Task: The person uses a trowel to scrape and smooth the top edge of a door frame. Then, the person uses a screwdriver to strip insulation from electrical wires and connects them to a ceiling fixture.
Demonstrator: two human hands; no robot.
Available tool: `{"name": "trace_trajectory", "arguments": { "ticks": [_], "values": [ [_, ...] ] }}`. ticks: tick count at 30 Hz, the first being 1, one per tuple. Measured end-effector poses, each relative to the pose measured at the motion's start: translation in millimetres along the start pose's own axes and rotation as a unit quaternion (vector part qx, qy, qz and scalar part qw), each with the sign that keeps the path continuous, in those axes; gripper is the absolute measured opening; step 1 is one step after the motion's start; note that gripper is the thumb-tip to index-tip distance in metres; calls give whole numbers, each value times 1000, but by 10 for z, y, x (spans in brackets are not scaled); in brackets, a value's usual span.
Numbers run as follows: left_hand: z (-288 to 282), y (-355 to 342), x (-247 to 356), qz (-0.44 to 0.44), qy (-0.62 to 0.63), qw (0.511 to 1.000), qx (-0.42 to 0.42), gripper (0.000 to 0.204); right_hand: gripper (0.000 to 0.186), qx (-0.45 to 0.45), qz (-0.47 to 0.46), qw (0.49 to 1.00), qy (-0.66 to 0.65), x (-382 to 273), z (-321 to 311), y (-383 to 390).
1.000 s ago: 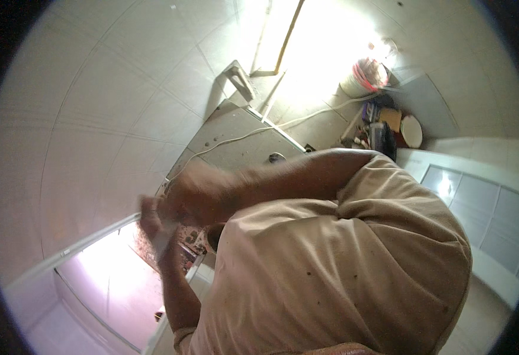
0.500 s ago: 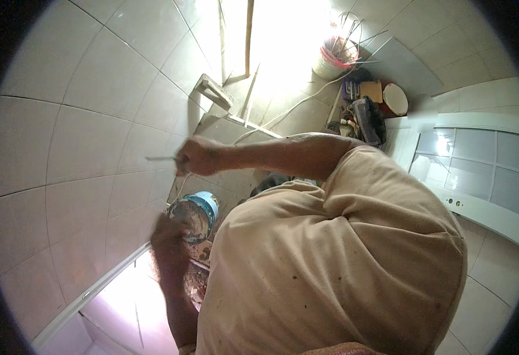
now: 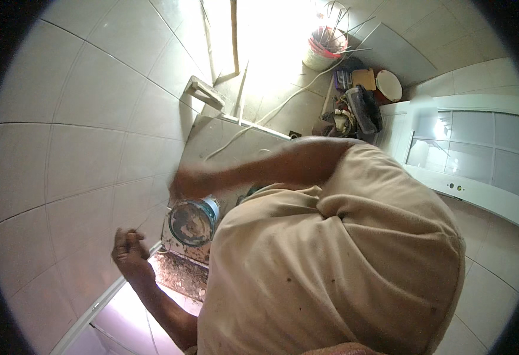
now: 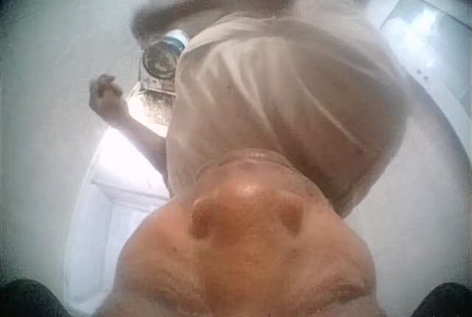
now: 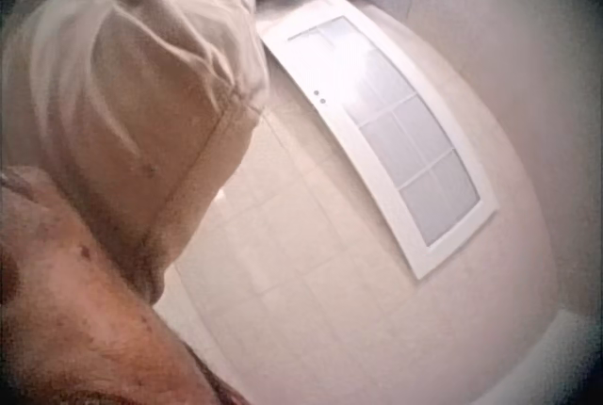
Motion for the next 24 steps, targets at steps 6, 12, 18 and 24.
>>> {"name": "trace_trajectory", "arguments": {
  "ticks": [6, 12, 18, 24],
  "values": [
    [147, 115, -447, -60, 36, 998, 6, 24, 13, -116, 9, 963, -242, -1044, -493, -135],
    [-406, 34, -123, -85, -46, 987, 130, 22, 13, 120, 170, 970, -124, 476, -681, -264],
    [-238, 1197, -1430, -287, -258, 921, 62, 33, 23, 120, 348, 882, -296, 228, -973, -643],
    [635, 2776, -2706, -479, 145, 863, 69, 31, 13, 86, 345, 805, -475, 199, -840, -949]
  ]
}}
Point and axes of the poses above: each hand's wrist, its own y-axis away from the middle knuckle, its own z-axis out of the palm, x = y × z, the point moved 3 cm from there along -y, towards the middle knuckle, and after that the axes turned 3 degrees about y, right-handed, at the moved point
